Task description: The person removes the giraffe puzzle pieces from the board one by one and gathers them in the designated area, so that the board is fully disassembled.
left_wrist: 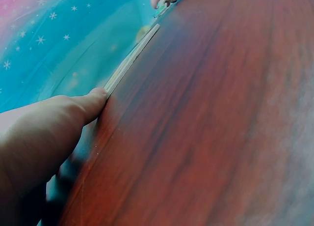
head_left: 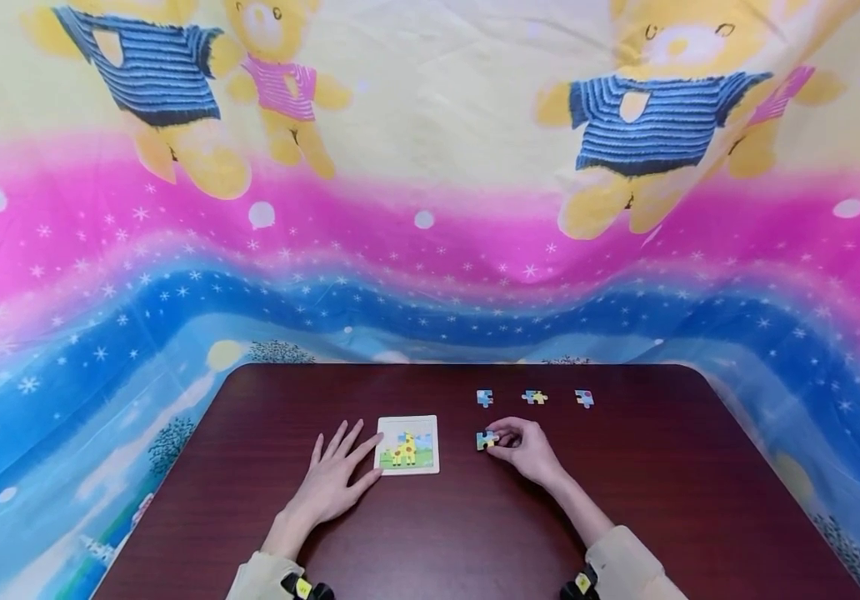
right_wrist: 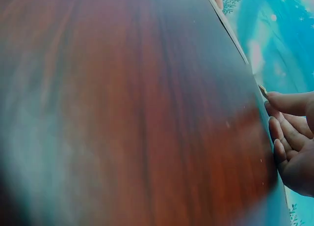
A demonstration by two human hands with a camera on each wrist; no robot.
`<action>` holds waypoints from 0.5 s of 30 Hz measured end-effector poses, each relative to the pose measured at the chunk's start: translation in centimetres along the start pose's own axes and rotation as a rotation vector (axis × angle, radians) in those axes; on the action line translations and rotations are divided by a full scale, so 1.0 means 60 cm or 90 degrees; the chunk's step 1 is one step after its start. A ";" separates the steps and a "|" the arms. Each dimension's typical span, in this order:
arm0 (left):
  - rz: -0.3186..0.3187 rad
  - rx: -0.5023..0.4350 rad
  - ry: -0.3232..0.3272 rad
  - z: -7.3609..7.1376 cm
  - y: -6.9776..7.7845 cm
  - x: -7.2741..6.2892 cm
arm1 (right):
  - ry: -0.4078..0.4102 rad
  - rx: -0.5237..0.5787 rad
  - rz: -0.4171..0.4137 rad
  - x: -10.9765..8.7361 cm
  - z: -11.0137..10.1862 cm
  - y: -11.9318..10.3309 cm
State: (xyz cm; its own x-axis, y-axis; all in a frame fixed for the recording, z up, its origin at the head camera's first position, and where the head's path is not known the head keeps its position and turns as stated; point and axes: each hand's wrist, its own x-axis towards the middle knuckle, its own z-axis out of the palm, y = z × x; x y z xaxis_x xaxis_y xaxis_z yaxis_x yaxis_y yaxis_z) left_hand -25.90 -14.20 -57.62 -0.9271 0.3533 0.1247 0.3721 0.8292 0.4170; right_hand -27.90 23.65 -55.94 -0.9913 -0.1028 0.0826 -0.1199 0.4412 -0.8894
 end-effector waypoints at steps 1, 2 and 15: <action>0.000 0.000 0.000 0.000 0.000 0.000 | -0.002 -0.005 -0.003 -0.001 -0.001 0.001; 0.000 0.000 0.001 -0.001 0.000 0.000 | -0.001 -0.010 -0.004 -0.001 -0.002 0.001; 0.001 -0.007 0.003 -0.002 0.000 -0.001 | 0.028 -0.084 -0.027 -0.003 -0.001 0.007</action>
State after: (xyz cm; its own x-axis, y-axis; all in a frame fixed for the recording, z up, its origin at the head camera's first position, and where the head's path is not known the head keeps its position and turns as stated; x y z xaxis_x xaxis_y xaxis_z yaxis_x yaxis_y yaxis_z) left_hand -25.84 -14.29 -57.56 -0.9269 0.3521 0.1296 0.3727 0.8243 0.4262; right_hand -27.76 23.91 -56.30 -0.9863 -0.0858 0.1412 -0.1650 0.5514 -0.8178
